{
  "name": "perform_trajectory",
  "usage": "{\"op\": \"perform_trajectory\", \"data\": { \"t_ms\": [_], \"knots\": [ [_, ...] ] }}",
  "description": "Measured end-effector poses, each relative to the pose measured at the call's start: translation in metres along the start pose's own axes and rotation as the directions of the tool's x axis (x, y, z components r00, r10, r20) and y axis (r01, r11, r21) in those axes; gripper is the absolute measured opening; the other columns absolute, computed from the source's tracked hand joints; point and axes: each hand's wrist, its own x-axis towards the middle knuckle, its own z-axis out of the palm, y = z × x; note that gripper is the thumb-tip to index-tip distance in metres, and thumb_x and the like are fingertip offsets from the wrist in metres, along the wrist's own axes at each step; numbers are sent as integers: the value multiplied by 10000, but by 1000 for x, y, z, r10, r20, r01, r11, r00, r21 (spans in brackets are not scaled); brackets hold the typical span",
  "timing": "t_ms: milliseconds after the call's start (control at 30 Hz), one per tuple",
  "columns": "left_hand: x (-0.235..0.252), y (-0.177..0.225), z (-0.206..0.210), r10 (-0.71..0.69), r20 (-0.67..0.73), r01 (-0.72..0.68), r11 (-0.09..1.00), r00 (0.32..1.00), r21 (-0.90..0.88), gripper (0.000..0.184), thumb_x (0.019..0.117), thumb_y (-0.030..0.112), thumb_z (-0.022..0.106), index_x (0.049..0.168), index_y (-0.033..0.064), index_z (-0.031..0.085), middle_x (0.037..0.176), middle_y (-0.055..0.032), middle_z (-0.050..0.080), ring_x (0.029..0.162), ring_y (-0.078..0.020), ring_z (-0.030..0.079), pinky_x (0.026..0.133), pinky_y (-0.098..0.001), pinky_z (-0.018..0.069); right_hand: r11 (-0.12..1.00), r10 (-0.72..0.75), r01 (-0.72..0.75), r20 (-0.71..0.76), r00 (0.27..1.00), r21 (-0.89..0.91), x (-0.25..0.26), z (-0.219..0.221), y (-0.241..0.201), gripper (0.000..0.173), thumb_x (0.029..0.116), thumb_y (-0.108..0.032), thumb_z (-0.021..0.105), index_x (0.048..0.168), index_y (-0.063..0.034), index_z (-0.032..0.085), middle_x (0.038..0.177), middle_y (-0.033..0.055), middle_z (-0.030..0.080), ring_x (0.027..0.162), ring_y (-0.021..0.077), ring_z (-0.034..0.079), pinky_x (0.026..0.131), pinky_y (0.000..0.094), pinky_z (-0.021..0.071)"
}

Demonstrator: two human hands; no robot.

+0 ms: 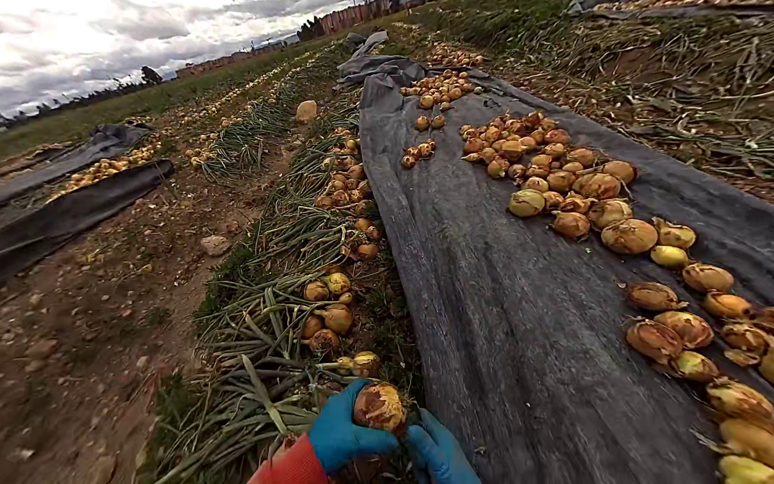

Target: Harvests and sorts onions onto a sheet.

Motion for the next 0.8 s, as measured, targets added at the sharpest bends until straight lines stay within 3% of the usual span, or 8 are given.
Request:
{"op": "perform_trajectory", "data": {
  "t_ms": [67,200,300,400,500,600,667,800],
  "knots": [
    [-22,2,7,-9,55,12,998,998,-55,921,586,344,905,1366,15,542,1151,-107,714,1049,-170,708,940,-390,590,999,-38,39,58,998,-8,-3,8,-5,957,690,-945,545,1096,-80,595,626,-96,520,472,37,479,444,237,456],
    [-47,5,1,-72,129,78,996,989,-40,856,669,304,878,1391,12,522,1187,-105,702,1075,-160,695,968,-369,574,990,-119,124,72,990,-74,-13,14,-2,699,927,-765,425,897,-103,647,626,-99,529,517,7,473,510,230,447],
    [-37,28,-15,-3,-129,74,832,992,551,919,720,434,875,1492,93,512,1335,-174,642,1149,-320,675,953,-525,560,988,-152,154,89,984,-18,-22,10,-12,478,1021,-528,399,755,-163,556,569,-117,442,472,2,400,466,215,370],
    [-14,39,-43,12,-345,175,847,938,503,940,757,370,883,1542,101,441,1404,-176,600,1249,-311,623,1070,-506,497,998,-19,21,-24,1000,61,-25,0,-19,447,1039,-472,375,758,-157,524,527,-96,462,405,22,415,393,200,385],
    [-16,51,-18,210,-132,-153,925,969,348,551,930,95,699,1422,-49,499,1186,-189,703,1088,-252,707,996,-427,561,979,139,-138,-5,990,-148,-10,-12,-8,589,972,-598,474,1004,-20,582,663,-29,471,524,100,457,511,313,444],
    [-26,41,30,363,49,-333,785,931,522,304,1027,216,602,1101,-53,722,907,-200,754,917,-340,736,1009,-549,490,993,55,-58,24,998,104,-17,-8,3,641,936,-726,454,943,-92,547,621,-93,519,471,23,473,441,199,440],
    [-34,36,49,262,168,-310,751,951,583,334,1061,228,540,1143,-53,699,971,-233,744,997,-388,717,1104,-586,403,972,76,-80,25,997,223,-25,-8,5,608,1048,-602,204,944,-115,553,614,-76,559,479,32,492,452,198,441],
    [-36,28,68,67,259,-226,721,964,655,351,1048,153,565,1300,-87,614,1229,-306,665,1226,-458,614,1135,-602,372,944,197,-182,-28,980,277,-28,-10,6,465,1106,-422,237,924,-103,522,569,-51,521,445,67,483,444,230,454]
  ]
}}
